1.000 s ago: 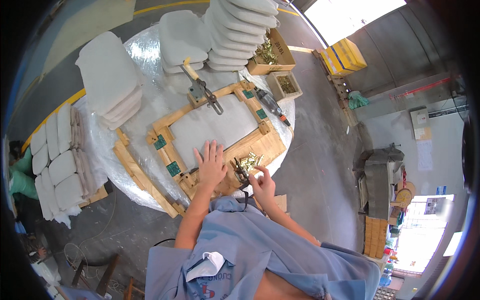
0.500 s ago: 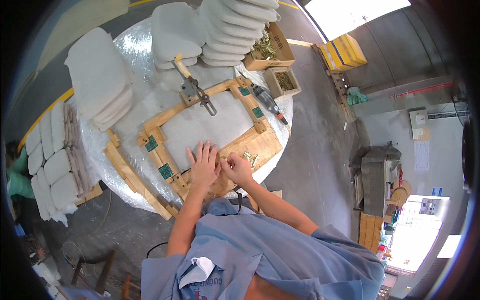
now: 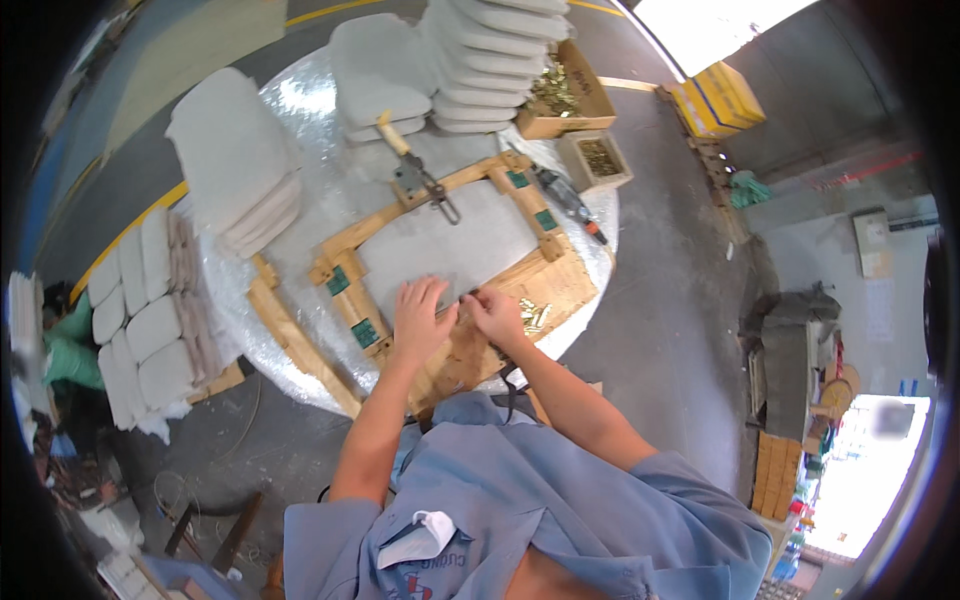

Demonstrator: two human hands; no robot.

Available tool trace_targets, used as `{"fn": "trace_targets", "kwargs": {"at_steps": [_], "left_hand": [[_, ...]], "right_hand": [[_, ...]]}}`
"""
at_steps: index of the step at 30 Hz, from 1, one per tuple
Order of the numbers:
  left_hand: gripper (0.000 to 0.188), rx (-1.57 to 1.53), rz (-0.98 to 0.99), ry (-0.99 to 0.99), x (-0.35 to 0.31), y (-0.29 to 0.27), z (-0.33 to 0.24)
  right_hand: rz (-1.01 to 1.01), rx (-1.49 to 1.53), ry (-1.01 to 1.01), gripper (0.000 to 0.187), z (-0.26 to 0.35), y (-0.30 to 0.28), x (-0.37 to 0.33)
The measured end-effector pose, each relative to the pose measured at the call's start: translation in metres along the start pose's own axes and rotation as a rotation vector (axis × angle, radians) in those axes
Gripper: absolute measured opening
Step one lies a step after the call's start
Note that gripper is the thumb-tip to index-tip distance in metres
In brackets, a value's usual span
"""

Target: The person assembles a wooden frame by placing a white cushion into a jig, securing it with a clamp, and driving screws with a pneumatic drill. The person repeats the process for multiple cushions, removing and replacing them between cycles.

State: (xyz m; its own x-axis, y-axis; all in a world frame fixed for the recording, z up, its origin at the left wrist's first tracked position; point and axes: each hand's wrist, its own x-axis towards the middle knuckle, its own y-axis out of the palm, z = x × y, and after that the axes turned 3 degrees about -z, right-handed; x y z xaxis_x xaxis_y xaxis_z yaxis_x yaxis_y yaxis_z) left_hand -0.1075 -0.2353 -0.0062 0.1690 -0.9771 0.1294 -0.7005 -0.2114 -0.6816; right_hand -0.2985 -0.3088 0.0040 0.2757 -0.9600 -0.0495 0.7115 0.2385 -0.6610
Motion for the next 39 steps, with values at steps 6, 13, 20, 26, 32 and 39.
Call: {"fn": "trace_targets", "kwargs": {"at_steps": [6,13,20,26,32,39], "left_hand": [[0.058,0.294,-0.235,0.114,0.022,-0.048,0.058],[0.067,0.363,-0.145,0.08,0.025,-0.052,0.05],[0.065,0.262,-0.077,-0.006,0.028,-0.048,0.054],[0.063,0.327,-0.045,-0.023,0.032,-0.045,0.052],[0.053,0.23,-0.029,-0.035,0.064,-0.062,0.06],[0.05,0.309,-0.121,-0.383,0.143,-0.08,0.103]], "right_hand": [[-0.011,-0.005,0.002,0.039,0.003,0.003,-0.001],[0.095,0.017,0.061,0.038,0.007,-0.001,0.002],[0.163,-0.007,0.114,0.037,0.004,-0.002,-0.003],[0.21,-0.034,0.096,0.038,0.005,0.0,0.007],[0.159,-0.035,0.073,0.037,0.005,-0.002,0.007],[0.109,-0.035,0.05,0.036,0.004,-0.001,0.012]]}}
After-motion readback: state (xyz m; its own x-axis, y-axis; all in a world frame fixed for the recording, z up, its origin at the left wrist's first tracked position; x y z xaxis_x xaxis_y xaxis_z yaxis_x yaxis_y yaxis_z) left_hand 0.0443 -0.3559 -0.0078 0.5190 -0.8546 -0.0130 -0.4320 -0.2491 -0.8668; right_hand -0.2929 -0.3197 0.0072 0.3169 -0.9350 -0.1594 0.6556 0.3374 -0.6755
